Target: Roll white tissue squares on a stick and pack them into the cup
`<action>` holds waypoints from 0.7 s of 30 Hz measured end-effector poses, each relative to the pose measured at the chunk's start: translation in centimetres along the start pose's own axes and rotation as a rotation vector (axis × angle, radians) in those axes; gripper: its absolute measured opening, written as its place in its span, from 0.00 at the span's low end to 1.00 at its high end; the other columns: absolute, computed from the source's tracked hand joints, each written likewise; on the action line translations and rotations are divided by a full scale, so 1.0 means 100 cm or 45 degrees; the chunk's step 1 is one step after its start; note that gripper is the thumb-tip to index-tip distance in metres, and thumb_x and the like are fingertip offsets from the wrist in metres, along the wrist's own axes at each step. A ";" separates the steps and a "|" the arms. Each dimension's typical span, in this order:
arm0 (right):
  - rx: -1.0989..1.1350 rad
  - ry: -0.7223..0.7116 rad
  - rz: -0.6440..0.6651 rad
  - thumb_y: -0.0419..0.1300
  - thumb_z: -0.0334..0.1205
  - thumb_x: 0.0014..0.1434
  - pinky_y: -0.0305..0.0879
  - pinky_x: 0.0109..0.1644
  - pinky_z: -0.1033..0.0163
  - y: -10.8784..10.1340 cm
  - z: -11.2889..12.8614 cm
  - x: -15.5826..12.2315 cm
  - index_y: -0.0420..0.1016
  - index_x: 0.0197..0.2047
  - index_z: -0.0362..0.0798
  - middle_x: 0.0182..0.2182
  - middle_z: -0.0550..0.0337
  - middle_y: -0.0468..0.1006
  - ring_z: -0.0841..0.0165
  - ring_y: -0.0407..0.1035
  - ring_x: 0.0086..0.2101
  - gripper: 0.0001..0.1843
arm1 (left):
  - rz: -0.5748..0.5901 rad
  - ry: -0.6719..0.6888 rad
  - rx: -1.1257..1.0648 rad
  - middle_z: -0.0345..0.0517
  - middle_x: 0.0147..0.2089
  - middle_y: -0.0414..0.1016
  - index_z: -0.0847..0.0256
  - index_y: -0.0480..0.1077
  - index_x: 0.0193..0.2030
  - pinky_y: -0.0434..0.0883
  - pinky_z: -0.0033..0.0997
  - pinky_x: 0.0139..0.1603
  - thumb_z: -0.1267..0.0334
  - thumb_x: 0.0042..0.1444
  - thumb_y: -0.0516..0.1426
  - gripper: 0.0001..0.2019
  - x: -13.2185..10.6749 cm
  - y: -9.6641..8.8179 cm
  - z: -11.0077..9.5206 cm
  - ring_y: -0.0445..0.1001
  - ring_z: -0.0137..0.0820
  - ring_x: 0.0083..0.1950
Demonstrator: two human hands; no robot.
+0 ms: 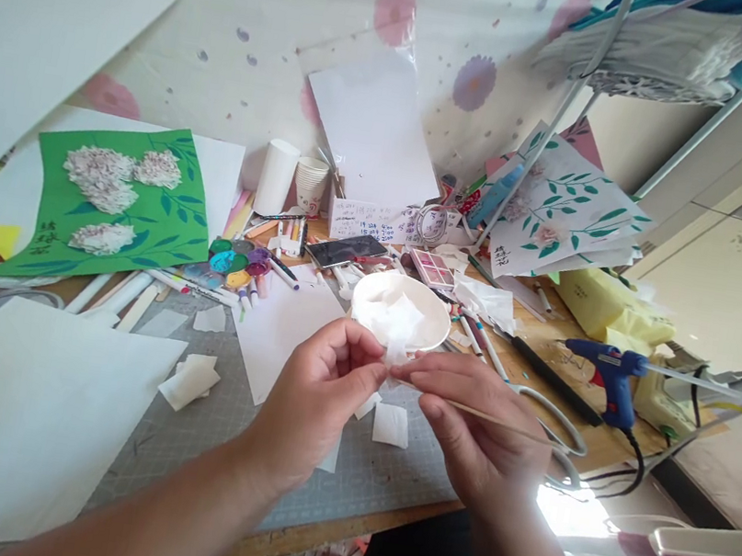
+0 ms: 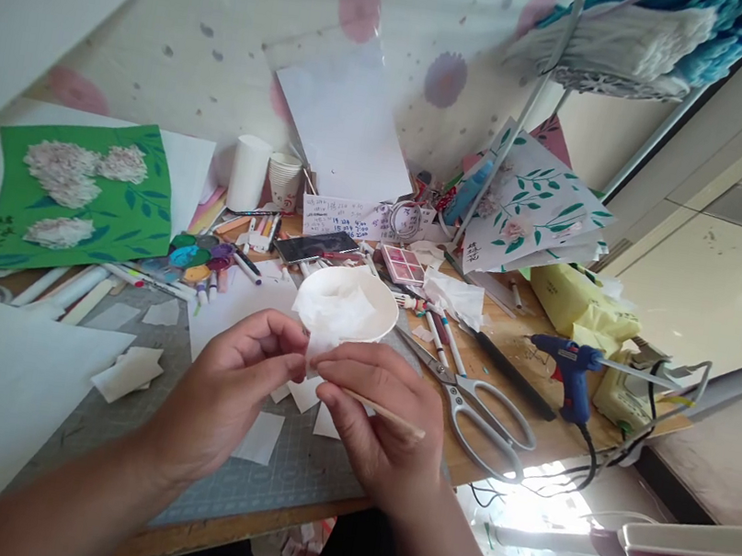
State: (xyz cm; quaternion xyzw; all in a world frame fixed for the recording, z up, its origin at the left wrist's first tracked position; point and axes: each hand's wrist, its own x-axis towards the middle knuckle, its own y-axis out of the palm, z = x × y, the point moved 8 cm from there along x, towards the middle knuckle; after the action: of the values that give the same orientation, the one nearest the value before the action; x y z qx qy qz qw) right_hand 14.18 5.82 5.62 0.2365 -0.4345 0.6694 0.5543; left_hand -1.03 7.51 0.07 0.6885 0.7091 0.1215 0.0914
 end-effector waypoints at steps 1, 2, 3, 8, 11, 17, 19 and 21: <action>0.008 0.009 -0.043 0.64 0.28 0.61 0.78 0.48 0.56 -0.002 -0.001 0.000 0.81 0.47 0.54 0.39 0.58 0.86 0.63 0.80 0.43 0.14 | 0.024 -0.005 -0.014 0.37 0.30 0.71 0.59 0.71 0.33 0.66 0.27 0.35 0.64 0.54 0.64 0.05 0.000 0.001 0.000 0.68 0.27 0.33; 0.016 0.018 -0.084 0.64 0.28 0.61 0.78 0.48 0.57 -0.004 -0.002 -0.001 0.81 0.47 0.54 0.39 0.59 0.86 0.63 0.80 0.43 0.14 | 0.052 -0.013 -0.018 0.37 0.30 0.71 0.59 0.70 0.33 0.66 0.27 0.36 0.62 0.54 0.64 0.07 -0.001 0.002 0.001 0.68 0.28 0.34; 0.021 0.027 -0.117 0.64 0.28 0.61 0.78 0.48 0.56 -0.005 -0.003 -0.001 0.81 0.47 0.54 0.39 0.59 0.86 0.63 0.79 0.43 0.14 | 0.084 -0.025 -0.008 0.37 0.29 0.71 0.60 0.70 0.32 0.65 0.27 0.36 0.60 0.55 0.64 0.08 -0.001 0.004 0.002 0.68 0.28 0.34; 0.075 0.046 -0.171 0.64 0.28 0.62 0.78 0.47 0.55 -0.004 -0.003 -0.003 0.82 0.47 0.55 0.39 0.59 0.86 0.63 0.79 0.42 0.14 | 0.176 -0.095 0.103 0.38 0.28 0.68 0.61 0.69 0.28 0.62 0.28 0.33 0.57 0.54 0.65 0.13 -0.001 0.012 0.006 0.64 0.27 0.32; 0.131 0.074 -0.270 0.64 0.31 0.63 0.78 0.45 0.53 -0.006 -0.010 -0.002 0.83 0.45 0.56 0.37 0.59 0.86 0.62 0.79 0.40 0.11 | 0.124 -0.094 0.153 0.38 0.27 0.69 0.61 0.69 0.28 0.62 0.28 0.34 0.62 0.54 0.63 0.09 -0.001 0.010 0.004 0.66 0.28 0.32; 0.073 0.290 -0.575 0.65 0.42 0.63 0.77 0.41 0.53 -0.026 -0.057 0.012 0.82 0.36 0.52 0.32 0.59 0.85 0.62 0.80 0.35 0.05 | 0.110 -0.129 0.152 0.40 0.29 0.75 0.60 0.68 0.27 0.67 0.29 0.38 0.66 0.54 0.59 0.06 0.001 0.005 0.005 0.70 0.28 0.32; -0.037 0.397 -0.504 0.64 0.44 0.63 0.76 0.41 0.55 -0.026 -0.075 0.020 0.81 0.36 0.50 0.31 0.58 0.85 0.62 0.80 0.34 0.08 | 0.083 -0.122 0.142 0.39 0.26 0.74 0.60 0.67 0.25 0.66 0.28 0.36 0.66 0.53 0.59 0.07 0.003 0.002 0.004 0.69 0.27 0.30; -0.081 0.438 -0.439 0.65 0.43 0.62 0.75 0.40 0.55 -0.024 -0.087 0.025 0.82 0.36 0.49 0.30 0.57 0.85 0.62 0.80 0.32 0.08 | 0.050 -0.108 0.145 0.37 0.23 0.72 0.60 0.67 0.24 0.65 0.27 0.33 0.66 0.52 0.58 0.07 0.006 -0.003 0.002 0.68 0.26 0.27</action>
State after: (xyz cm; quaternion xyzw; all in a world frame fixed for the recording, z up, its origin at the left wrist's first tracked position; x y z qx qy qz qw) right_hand 17.25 14.54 3.95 0.1720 -0.3079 0.5812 0.7333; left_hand -1.23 8.09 -0.16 0.7110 0.6966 0.0535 0.0797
